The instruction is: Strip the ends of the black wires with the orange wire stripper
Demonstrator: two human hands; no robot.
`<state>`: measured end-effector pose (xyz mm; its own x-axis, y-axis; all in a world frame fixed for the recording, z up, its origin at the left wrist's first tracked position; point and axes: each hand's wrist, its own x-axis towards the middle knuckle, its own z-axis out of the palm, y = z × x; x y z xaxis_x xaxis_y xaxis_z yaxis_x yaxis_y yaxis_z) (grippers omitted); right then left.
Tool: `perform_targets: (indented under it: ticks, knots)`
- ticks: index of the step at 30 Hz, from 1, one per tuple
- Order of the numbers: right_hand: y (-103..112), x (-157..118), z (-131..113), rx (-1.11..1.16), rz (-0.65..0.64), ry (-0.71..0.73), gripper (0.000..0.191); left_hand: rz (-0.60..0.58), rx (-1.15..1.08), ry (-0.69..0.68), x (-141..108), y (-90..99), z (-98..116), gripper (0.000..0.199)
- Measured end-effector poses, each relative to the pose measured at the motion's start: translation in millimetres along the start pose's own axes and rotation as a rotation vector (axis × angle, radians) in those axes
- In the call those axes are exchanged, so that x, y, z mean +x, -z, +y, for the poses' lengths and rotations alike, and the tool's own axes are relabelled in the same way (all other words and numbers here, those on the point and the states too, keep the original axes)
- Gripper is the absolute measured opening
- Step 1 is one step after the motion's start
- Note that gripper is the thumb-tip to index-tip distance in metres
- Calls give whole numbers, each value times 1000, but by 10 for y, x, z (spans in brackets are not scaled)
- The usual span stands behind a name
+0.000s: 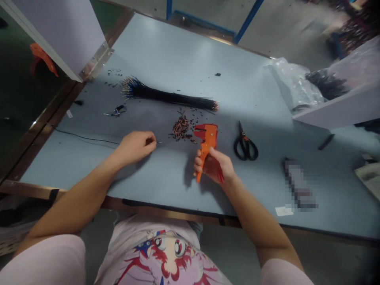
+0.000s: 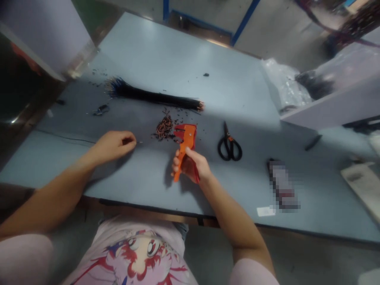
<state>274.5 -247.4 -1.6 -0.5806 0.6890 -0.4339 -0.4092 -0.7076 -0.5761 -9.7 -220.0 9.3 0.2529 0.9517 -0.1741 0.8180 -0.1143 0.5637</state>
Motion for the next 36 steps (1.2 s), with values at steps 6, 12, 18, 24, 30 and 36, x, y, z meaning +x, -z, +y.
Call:
perform_targets:
  ticks: [6, 12, 18, 24, 30, 36]
  knots:
    - [3, 41, 178, -107, -72, -35, 34, -74, -6, -176, -3, -92, -19, 17]
    - [13, 68, 215, -113, -68, 7, 34, 374, -271, -315, 72, -383, 35, 16]
    - [10, 54, 232, -184, -87, -21, 34, 462, -365, -279, 19, -407, 129, 13]
    - [5, 38, 232, -213, -88, -45, 35, 470, -402, -265, 20, -423, 111, 8]
    - [-29, 21, 292, -240, -145, -110, 37, 445, -357, -355, 16, -443, 123, 7]
    - [-51, 25, 335, -230, -183, -113, 38, 405, -311, -456, 4, -448, 123, 6]
